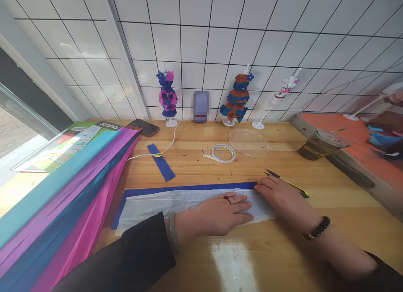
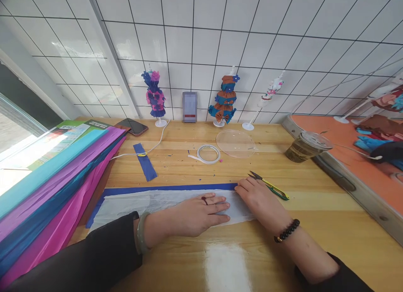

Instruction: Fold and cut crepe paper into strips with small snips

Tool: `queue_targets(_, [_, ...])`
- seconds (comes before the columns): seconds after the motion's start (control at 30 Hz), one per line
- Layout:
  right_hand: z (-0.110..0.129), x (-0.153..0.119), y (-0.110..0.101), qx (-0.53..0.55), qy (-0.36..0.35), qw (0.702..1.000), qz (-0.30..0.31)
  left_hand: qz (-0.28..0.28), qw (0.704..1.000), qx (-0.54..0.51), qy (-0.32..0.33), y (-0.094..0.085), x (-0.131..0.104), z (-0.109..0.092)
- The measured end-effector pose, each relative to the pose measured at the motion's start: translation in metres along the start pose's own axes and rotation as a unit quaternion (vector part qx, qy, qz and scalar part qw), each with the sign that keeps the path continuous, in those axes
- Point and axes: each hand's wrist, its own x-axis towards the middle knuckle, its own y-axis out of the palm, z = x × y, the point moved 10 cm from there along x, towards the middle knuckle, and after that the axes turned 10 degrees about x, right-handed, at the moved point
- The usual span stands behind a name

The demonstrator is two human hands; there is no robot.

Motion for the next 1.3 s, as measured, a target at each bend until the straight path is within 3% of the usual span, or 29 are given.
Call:
queue_targets(0.43, [-0.009,-0.003,0.009,-0.031,-0.001,0.997,-0.077,-0.015,1.0,0.019,-0.005,-0.005,-0.001,0.0])
queue_targets(0.67, [-0.008,-0.003,0.003,-0.035,0.018,0.992,-0.116,-0.015,0.999,0.031,-0.025,-0.002,-0.001,0.004])
queue_targets(0.83, [0.015,-0.014,-0.007,0.003,0.016,0.978,-0.207,-0.032,0.998,0.036,-0.039,-0.005,-0.001,0.006])
queue_targets(0.97, [0.044,-0.018,0.008,0.086,0.003,0.981,-0.171,-0.054,0.997,0.05,-0.033,-0.006,-0.001,0.005])
queue_targets(1.03, [0.047,-0.02,0.014,0.097,0.023,0.983,-0.153,-0.056,0.996,0.055,-0.034,-0.005,-0.001,0.005])
queue_targets(1.3, [0.011,-0.043,0.02,0.031,0.126,0.98,-0.152,-0.042,0.997,0.044,-0.04,-0.001,-0.003,0.006])
